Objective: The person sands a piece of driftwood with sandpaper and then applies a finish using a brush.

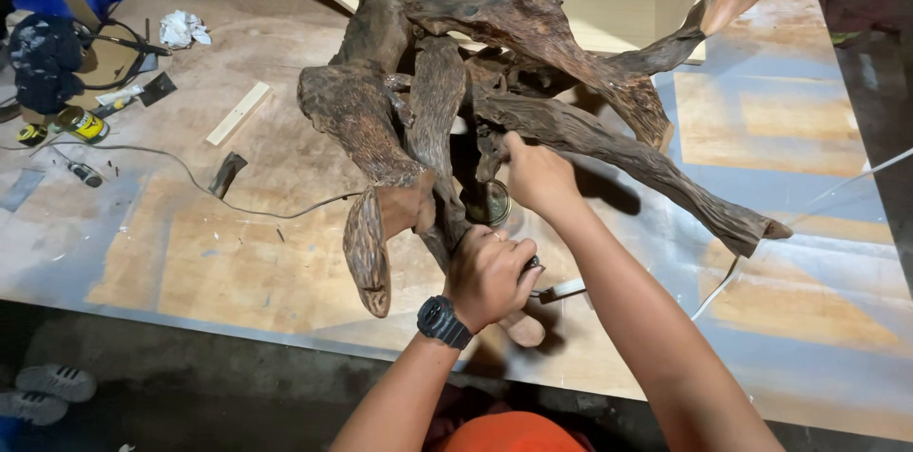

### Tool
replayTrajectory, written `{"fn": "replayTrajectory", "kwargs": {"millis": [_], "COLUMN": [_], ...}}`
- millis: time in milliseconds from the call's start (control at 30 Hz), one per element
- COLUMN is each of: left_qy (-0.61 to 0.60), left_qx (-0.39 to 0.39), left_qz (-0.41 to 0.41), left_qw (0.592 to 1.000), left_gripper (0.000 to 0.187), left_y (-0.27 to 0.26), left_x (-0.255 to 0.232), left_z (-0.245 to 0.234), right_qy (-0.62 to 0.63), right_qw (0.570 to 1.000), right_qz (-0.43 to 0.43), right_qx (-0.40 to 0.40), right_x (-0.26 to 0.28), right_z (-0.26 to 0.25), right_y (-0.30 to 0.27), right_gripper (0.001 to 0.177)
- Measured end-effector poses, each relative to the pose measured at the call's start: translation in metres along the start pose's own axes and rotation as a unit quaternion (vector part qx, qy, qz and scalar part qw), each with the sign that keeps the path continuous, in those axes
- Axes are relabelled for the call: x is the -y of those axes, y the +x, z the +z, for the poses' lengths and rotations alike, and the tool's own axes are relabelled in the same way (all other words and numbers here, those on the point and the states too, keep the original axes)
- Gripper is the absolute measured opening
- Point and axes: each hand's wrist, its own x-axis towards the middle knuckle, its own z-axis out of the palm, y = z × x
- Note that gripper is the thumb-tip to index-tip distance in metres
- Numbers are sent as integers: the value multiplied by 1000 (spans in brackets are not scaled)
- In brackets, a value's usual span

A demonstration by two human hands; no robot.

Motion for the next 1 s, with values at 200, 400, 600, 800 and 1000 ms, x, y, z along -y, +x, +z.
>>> {"fn": "replayTrajectory", "kwargs": {"millis": [200,400,600,800,1000], "left_qy": [8,14,-50,-10,-17], "left_qx": [4,24,36,7,-114], "left_qz": [2,-8,-90,-149,-212], "left_qw": [1000,1000,994,989,970], "left_gripper": [23,23,26,18,37], "left_y": [1,0,22,29,19], "left_x": [-1,-2,-19,-19,-24], "left_z": [0,-1,-24,-12,9], "right_qy": [117,176,305,359,364], "right_qw": [992,982,937,927,884], "right_qz": [36,-29,-15,-103,-292], "right_qx": [36,-55,-167,-28,33], "right_x": [9,-33,-86,-95,-108], "right_z": [-15,14,48,40,38], "right_y": [-30,-18,-39,-69,-64], "right_gripper": [57,35,19,37,37]}}
